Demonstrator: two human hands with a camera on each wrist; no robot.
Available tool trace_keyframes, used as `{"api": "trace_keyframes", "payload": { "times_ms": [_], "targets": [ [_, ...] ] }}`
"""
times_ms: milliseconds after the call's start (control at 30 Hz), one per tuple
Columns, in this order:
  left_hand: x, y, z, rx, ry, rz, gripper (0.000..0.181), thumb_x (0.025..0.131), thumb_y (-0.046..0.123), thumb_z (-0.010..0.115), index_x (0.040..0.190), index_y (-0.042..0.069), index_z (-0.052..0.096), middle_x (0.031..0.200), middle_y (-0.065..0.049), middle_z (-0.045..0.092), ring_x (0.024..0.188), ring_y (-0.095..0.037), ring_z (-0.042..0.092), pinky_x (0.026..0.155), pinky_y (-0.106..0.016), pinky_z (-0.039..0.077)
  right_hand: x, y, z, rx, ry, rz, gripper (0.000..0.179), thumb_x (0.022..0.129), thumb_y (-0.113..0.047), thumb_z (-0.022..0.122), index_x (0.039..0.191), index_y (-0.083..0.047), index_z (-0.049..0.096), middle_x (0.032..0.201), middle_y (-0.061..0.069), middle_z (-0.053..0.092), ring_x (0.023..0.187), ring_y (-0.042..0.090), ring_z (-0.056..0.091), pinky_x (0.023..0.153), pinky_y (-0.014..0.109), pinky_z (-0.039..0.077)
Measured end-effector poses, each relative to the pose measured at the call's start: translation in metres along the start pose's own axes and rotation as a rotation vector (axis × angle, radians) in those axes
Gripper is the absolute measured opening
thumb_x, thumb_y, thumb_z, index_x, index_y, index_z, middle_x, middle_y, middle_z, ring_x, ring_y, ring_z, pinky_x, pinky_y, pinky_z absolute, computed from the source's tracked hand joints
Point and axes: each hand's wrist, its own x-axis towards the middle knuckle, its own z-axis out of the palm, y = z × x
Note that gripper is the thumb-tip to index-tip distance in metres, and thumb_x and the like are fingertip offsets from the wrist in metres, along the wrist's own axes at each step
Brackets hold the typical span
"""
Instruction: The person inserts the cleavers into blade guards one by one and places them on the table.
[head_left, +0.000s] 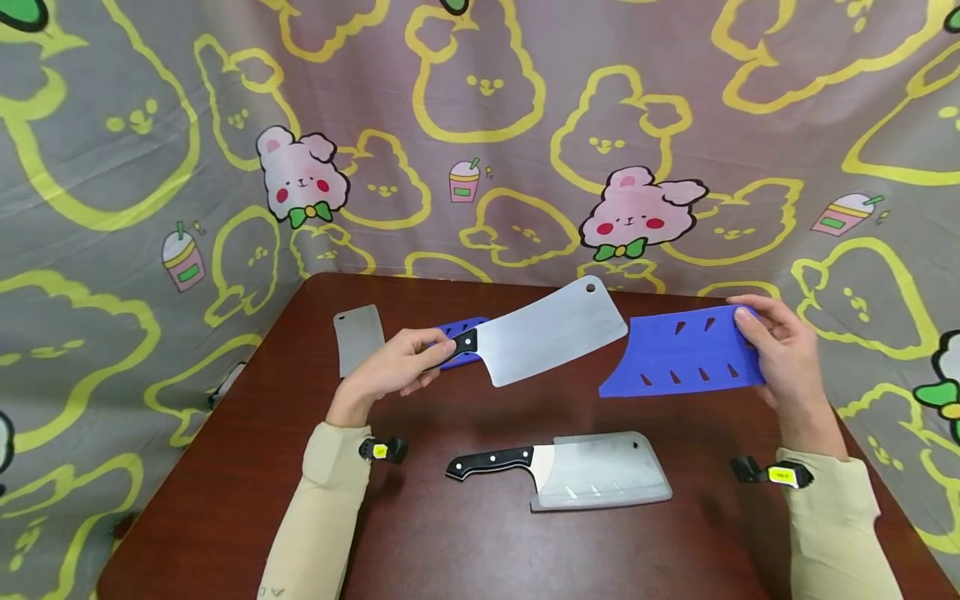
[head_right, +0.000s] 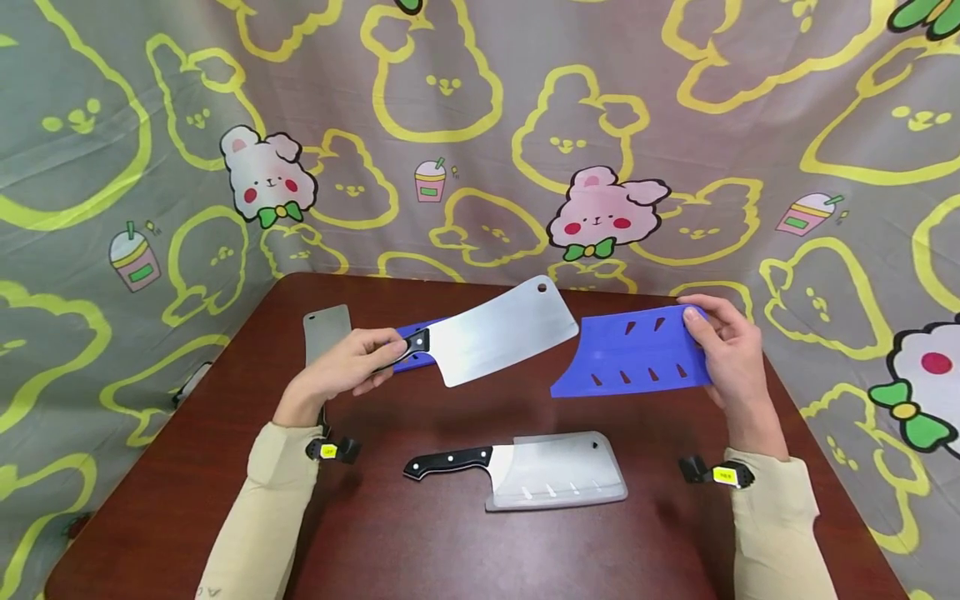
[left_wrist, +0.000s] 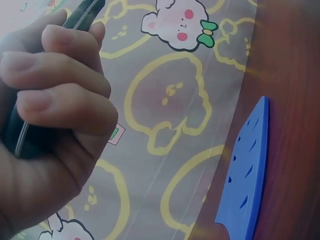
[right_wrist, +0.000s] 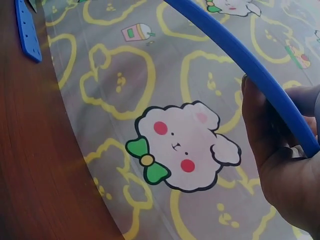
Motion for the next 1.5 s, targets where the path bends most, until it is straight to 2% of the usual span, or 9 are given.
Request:
{"api": "trace_keyframes", "payload": {
  "times_ms": [267, 733, 933, 1167, 1500],
  "targets": [
    [0.0017, 0.0, 0.0024, -0.022, -0.006, 0.009, 0.024, 0.103, 0.029, 0.05, 0.097, 0.007, 0.06, 0.058, -0.007, 0.047, 0.036, -0.014, 0.038, 0.039, -0.026, 0.035, 0.0003, 0.0035, 0.0038, 0.026, -0.025, -0.027, 0.025, 0.097, -0.003, 0.056, 0.118, 0.009, 0.06, 0.085, 0.005, 0.071, 0.064, 0.012, 0.072, 0.054, 0.024, 0.056],
    [0.0021, -0.0034, 0.0004, -0.039, -0.004, 0.025, 0.025, 0.104, 0.028, 0.049, 0.097, 0.006, 0.058, 0.057, -0.008, 0.046, 0.035, -0.016, 0.038, 0.039, -0.027, 0.035, -0.0028, -0.0007, 0.0068, 0.011, -0.017, -0.025, 0.028, 0.097, -0.005, 0.057, 0.12, 0.01, 0.058, 0.086, 0.005, 0.07, 0.065, 0.012, 0.072, 0.055, 0.024, 0.056],
    [0.0011, -0.0041, -0.0007, -0.027, 0.006, 0.022, 0.022, 0.103, 0.026, 0.05, 0.099, 0.006, 0.059, 0.057, -0.008, 0.047, 0.036, -0.017, 0.038, 0.039, -0.03, 0.034, -0.0037, -0.0028, 0.007, 0.014, -0.015, -0.033, 0.033, 0.097, -0.005, 0.056, 0.123, 0.015, 0.053, 0.086, 0.005, 0.069, 0.065, 0.013, 0.072, 0.056, 0.026, 0.056],
    [0.0014, -0.0049, -0.0016, -0.04, 0.005, 0.024, 0.024, 0.103, 0.029, 0.05, 0.099, 0.007, 0.059, 0.057, -0.008, 0.047, 0.035, -0.017, 0.037, 0.038, -0.026, 0.034, -0.0036, -0.0041, 0.0086, 0.023, 0.009, -0.029, 0.027, 0.097, -0.006, 0.057, 0.12, 0.008, 0.059, 0.087, 0.005, 0.07, 0.065, 0.012, 0.071, 0.055, 0.024, 0.056],
    [0.0016, -0.004, -0.0007, -0.037, 0.001, 0.021, 0.025, 0.103, 0.029, 0.049, 0.1, 0.006, 0.059, 0.058, -0.009, 0.047, 0.036, -0.018, 0.038, 0.038, -0.028, 0.034, -0.0031, -0.002, 0.0106, 0.016, -0.007, -0.046, 0.026, 0.097, -0.005, 0.056, 0.119, 0.009, 0.059, 0.085, 0.005, 0.07, 0.064, 0.013, 0.071, 0.054, 0.025, 0.056]
  ]
}}
